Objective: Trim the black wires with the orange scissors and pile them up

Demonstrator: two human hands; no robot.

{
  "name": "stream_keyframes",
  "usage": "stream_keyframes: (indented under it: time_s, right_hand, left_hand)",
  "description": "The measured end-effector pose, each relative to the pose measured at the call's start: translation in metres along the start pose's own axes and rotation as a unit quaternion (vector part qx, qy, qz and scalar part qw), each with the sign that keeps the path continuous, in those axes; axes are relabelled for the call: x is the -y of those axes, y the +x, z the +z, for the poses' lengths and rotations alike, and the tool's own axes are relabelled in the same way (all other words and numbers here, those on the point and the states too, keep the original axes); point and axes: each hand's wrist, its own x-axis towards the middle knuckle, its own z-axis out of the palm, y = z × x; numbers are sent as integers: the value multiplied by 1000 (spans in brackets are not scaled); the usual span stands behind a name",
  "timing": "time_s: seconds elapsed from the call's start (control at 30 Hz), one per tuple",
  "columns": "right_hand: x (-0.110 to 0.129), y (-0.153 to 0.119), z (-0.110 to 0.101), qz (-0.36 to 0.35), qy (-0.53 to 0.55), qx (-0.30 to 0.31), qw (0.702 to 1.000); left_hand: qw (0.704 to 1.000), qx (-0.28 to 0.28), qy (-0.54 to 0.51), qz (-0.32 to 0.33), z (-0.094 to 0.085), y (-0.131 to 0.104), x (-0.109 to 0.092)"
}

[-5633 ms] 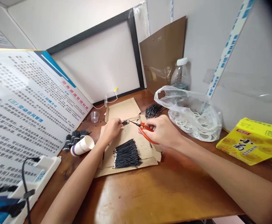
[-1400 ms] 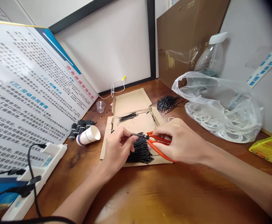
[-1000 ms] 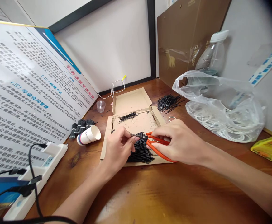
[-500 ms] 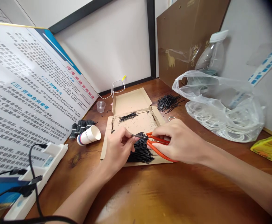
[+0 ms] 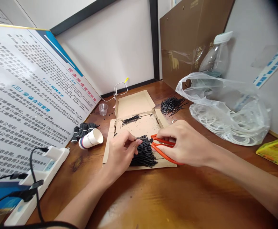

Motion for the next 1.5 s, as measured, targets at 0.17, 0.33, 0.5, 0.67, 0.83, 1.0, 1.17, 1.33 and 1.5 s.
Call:
stream_keyframes:
  time_s: [0.17,0.33,0.5,0.67,0.83,1.0,1.17,1.33,1.5]
  right_hand:
    - [-2,0,3,0,7,12,1000]
    - [-2,0,2,-13,2,5,1000]
    - [1,1,0,4,5,-3,1000]
    - [0,1,1,3,6,7,1000]
    - [-2,1,1,-11,2,13,1000]
    - [-1,1,-1,-8,1,8,1000]
    - [0,1,0,7,4,15,1000]
    - [-2,1,0,-6,-2,14,1000]
    - [-2,2,0,28,-1,-9,1000]
  left_hand:
    - [1000,3,0,2,-1,-1,3]
    - [1000,-2,3,-3,0,0,2]
    - [1000,-1,5,-7,0,1,0]
    - [1000,-3,2,-7,-1,1,1]
    - [1000,3,-3,-6,-1,0,1]
    - [1000,1,2,-12,-1,0,-1]
    - [1000,2,-3,-17,-1,1,-2]
    - [1000,3,-9,-17,-1,2,-2]
    - [1000,7,21,-2,-2,2,-2]
